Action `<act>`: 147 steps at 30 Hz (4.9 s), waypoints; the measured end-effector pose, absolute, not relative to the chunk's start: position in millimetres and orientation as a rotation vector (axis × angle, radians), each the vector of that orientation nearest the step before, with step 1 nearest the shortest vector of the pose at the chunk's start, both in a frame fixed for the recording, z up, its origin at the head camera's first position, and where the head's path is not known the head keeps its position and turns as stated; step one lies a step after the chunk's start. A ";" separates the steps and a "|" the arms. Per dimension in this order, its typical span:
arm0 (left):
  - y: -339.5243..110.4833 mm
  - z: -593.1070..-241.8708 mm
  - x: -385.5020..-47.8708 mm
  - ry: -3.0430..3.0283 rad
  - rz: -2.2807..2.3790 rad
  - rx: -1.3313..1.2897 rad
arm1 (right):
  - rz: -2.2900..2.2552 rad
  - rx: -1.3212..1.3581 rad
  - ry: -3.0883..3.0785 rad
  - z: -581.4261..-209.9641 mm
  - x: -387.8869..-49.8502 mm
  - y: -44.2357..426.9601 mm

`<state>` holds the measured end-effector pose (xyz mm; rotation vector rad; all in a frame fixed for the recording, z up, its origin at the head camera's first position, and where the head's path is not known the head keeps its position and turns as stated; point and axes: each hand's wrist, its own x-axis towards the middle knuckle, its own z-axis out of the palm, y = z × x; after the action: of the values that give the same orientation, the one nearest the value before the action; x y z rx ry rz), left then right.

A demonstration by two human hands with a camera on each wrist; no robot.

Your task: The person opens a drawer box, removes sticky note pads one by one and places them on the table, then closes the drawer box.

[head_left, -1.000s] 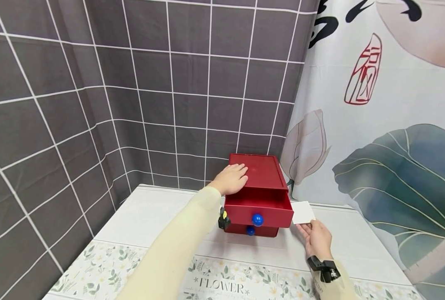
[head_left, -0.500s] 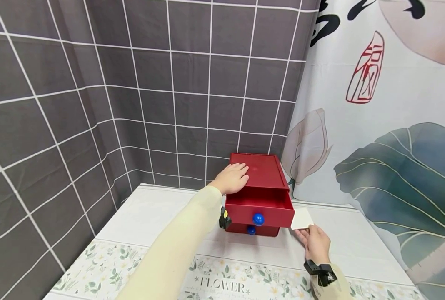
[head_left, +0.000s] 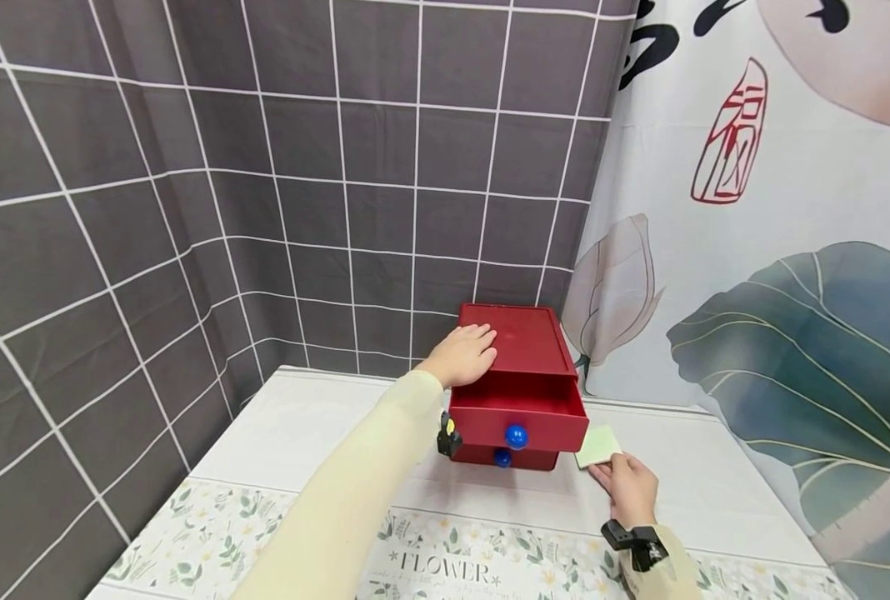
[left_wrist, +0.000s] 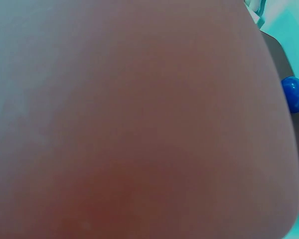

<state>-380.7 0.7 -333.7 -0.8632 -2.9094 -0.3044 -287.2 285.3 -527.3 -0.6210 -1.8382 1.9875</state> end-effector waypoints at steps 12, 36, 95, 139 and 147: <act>0.3 -334.2 -381.9 -2.917 -0.313 -0.859 | 1.814 -0.631 -1.999 -529.0 -289.4 286.5; 2.4 -335.1 -379.9 -2.913 -0.328 -0.865 | 1.151 -0.394 -2.312 -532.1 -277.7 278.2; -0.4 -330.2 -379.2 -2.944 -0.376 -0.871 | 0.563 0.754 -1.511 -447.5 -254.7 160.2; -0.5 -330.3 -384.1 -2.978 -0.321 -0.897 | 0.660 0.601 -1.847 -460.7 -265.0 165.7; -1.7 -326.3 -380.8 -2.994 -0.319 -0.926 | 0.651 0.566 -1.899 -460.8 -265.9 165.2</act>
<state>-380.8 -1.7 -326.3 -0.9256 -2.9939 -0.3186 -265.9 165.2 -460.8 0.5656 -1.8990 0.6509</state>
